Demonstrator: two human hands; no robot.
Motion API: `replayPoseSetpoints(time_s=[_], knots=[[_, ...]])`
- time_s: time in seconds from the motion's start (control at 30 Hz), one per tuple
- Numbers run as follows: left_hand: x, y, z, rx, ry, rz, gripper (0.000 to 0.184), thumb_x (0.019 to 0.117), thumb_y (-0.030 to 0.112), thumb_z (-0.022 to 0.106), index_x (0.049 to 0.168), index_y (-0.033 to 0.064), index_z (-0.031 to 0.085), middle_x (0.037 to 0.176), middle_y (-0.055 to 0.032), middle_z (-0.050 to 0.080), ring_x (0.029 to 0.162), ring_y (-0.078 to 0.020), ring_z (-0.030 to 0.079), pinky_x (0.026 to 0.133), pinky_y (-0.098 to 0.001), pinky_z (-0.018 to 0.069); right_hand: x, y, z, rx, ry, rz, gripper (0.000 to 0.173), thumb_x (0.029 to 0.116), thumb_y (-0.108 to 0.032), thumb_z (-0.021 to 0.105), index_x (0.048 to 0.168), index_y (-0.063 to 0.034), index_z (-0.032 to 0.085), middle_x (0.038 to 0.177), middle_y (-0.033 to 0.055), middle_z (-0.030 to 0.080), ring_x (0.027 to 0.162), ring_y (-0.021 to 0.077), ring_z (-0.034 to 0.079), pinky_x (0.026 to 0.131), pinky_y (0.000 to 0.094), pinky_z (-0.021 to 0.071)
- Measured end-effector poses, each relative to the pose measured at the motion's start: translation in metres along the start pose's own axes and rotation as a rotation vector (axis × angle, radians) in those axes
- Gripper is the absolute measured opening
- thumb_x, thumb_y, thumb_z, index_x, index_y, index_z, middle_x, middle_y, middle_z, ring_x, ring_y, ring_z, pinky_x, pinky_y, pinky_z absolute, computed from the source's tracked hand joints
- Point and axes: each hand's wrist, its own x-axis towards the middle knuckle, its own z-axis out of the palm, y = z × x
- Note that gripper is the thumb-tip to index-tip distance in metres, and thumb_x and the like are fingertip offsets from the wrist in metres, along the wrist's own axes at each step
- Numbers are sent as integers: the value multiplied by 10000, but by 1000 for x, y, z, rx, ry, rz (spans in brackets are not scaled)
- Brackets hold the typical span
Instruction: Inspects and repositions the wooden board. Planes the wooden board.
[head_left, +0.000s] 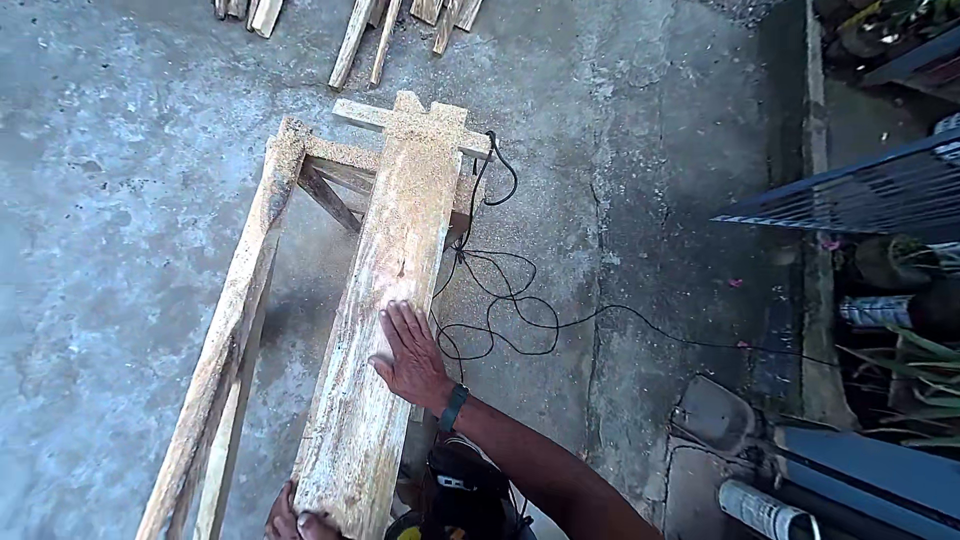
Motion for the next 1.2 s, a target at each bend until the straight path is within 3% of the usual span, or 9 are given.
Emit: replayPoseSetpoints(time_s=[0.1,0.17,0.23,0.4,0.53,0.67,0.9,1.07,1.2], knots=[[0,-4,2,-1,3,15,871,952,621,87,1461,68,528,1414,-220,578,1301,-376,544,1053,-585,403,-51,-6,9,260,122,267,941,973,-647,519,1567,59,336,1631,279,310,1547,380,267,1278,504,244],[-2,-6,4,-14,15,17,881,951,627,74,1469,71,519,1412,-220,578,1295,-384,544,1045,-600,398,-85,-22,11,589,68,531,1043,955,-598,613,1600,87,164,1658,293,218,1539,317,304,1244,413,333],[-1,-7,12,-24,48,14,872,954,626,74,1466,85,529,1401,-200,591,1284,-380,551,1031,-606,401,-107,-42,10,834,-24,746,975,959,-497,670,1620,18,171,1599,236,378,1376,251,536,1106,393,502],[0,2,9,-26,68,-16,829,939,601,117,1451,128,566,1386,-194,606,1276,-401,561,996,-634,405,-143,-89,-10,905,-362,886,803,980,-363,665,1583,9,286,1498,251,472,1352,299,530,1130,420,452],[0,6,8,-49,81,3,772,951,551,156,1434,132,590,1399,-194,597,1285,-399,557,1011,-627,403,-168,-115,-2,1042,-366,1028,760,973,-274,679,1579,-17,298,1487,270,462,1347,345,517,1111,488,456],[1,3,9,-136,132,43,645,967,458,262,1378,142,646,1408,-206,581,1281,-411,550,1032,-622,402,-167,-139,2,966,-285,1096,835,912,-233,725,1580,-10,276,1487,285,453,1363,380,494,1112,531,445],[-6,15,-26,-346,141,127,547,950,410,437,1243,38,710,1304,-233,647,1246,-439,582,1074,-615,400,-185,-134,-24,1069,-136,1042,532,1041,-339,608,1457,-28,496,1312,242,630,1195,353,640,1005,549,526],[-16,76,-140,-997,-62,58,529,994,228,444,1455,-26,500,1282,-220,640,1065,-230,685,920,-417,569,-184,-161,-122,1356,90,925,463,1079,-389,521,1310,2,614,1168,219,687,1004,312,699,834,496,594],[-5,123,-218,-1461,-263,287,566,1014,185,401,1518,-69,362,1316,-194,628,1047,-246,716,910,-429,623,-172,-172,-223,1670,332,772,402,1112,-285,360,1061,17,620,878,127,707,745,198,700,675,357,601]])
